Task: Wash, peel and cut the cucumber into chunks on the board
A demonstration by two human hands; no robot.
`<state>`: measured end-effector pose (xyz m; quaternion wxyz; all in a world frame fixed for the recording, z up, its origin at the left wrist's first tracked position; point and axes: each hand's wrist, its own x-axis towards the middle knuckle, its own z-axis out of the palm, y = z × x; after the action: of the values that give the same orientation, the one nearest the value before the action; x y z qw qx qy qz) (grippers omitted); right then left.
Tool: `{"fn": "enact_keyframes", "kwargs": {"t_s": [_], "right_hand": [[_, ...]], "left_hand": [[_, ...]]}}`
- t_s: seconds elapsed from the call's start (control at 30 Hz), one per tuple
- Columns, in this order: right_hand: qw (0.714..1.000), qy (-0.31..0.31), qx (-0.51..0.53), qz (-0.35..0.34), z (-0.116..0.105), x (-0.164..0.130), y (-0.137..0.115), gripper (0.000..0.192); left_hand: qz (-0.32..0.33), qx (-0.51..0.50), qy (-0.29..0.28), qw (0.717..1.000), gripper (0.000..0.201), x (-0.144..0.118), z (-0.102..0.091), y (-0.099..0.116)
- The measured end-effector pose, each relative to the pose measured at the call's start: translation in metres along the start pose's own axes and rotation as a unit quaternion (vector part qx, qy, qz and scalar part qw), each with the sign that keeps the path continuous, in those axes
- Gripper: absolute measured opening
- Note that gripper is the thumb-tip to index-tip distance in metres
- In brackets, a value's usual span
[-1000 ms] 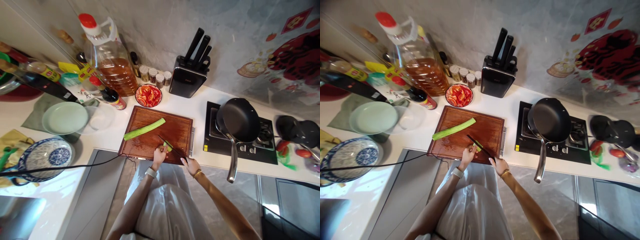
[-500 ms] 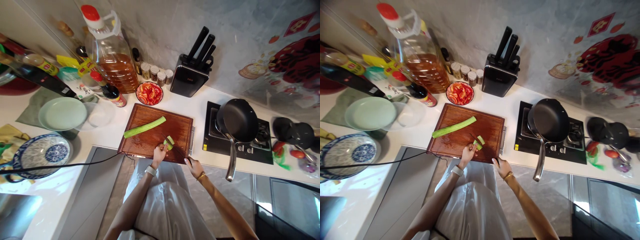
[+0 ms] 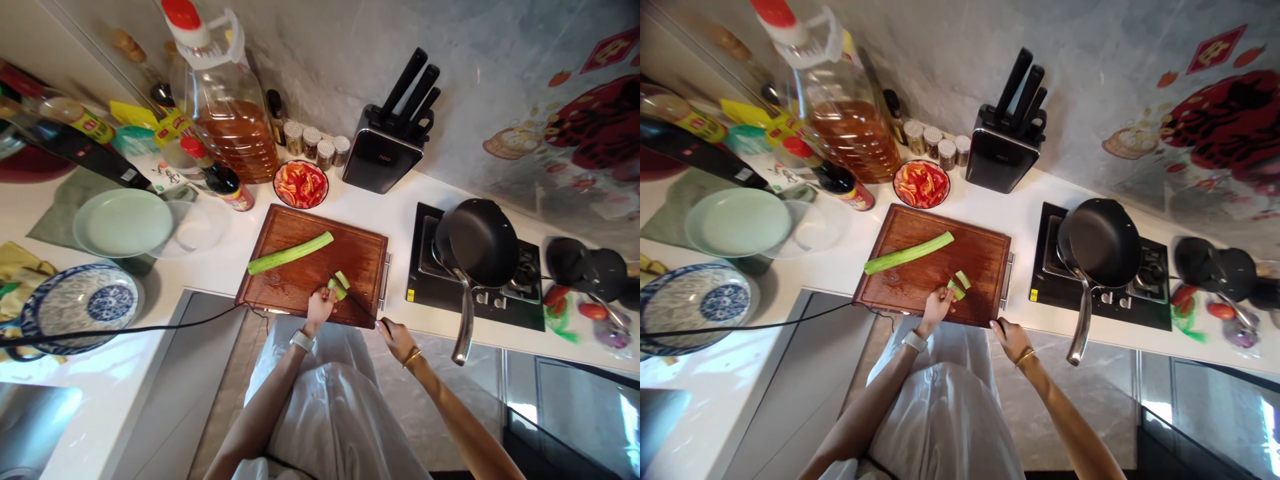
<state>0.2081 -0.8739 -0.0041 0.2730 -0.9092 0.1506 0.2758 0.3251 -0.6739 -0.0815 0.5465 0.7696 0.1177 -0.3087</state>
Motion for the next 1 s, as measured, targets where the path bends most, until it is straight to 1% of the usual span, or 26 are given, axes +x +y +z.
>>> {"fn": "enact_keyframes", "kwargs": {"t_s": [0.2,0.33,0.43,0.57,0.63,0.7,0.77,0.83,1.0], "right_hand": [[1.0,-0.001,0.006,-0.004,-0.002,-0.002,0.0,0.051],[1.0,-0.007,0.01,-0.013,-0.002,0.005,-0.003,0.051],[1.0,-0.008,-0.007,-0.002,0.008,0.019,-0.007,0.047],[0.999,-0.004,-0.036,0.036,0.031,0.038,-0.007,0.042],[0.999,0.011,-0.036,0.038,0.04,0.041,-0.006,0.042],[0.999,0.03,-0.023,0.028,0.044,0.04,-0.004,0.046],[0.999,0.05,-0.003,0.016,0.042,0.036,-0.003,0.053],[0.998,0.065,0.019,0.002,0.035,0.031,-0.004,0.058],[0.996,0.068,0.046,-0.031,0.018,0.018,-0.007,0.061]], "left_hand": [[-0.001,0.008,-0.001,1.0,0.039,0.002,0.0,0.0],[0.002,0.006,-0.005,1.0,0.04,0.002,0.0,-0.003],[0.002,0.014,-0.006,1.0,0.04,0.002,0.0,-0.003],[0.003,0.006,-0.011,1.0,0.041,0.001,-0.001,-0.002],[0.002,-0.002,-0.009,1.0,0.04,0.001,-0.001,-0.002],[0.002,-0.003,-0.006,1.0,0.04,0.001,-0.001,-0.002],[0.004,0.0,-0.005,1.0,0.04,0.001,0.0,-0.001],[0.007,0.003,-0.002,1.0,0.04,0.001,0.0,-0.001],[0.006,0.003,0.0,1.0,0.04,0.003,0.0,-0.003]]}}
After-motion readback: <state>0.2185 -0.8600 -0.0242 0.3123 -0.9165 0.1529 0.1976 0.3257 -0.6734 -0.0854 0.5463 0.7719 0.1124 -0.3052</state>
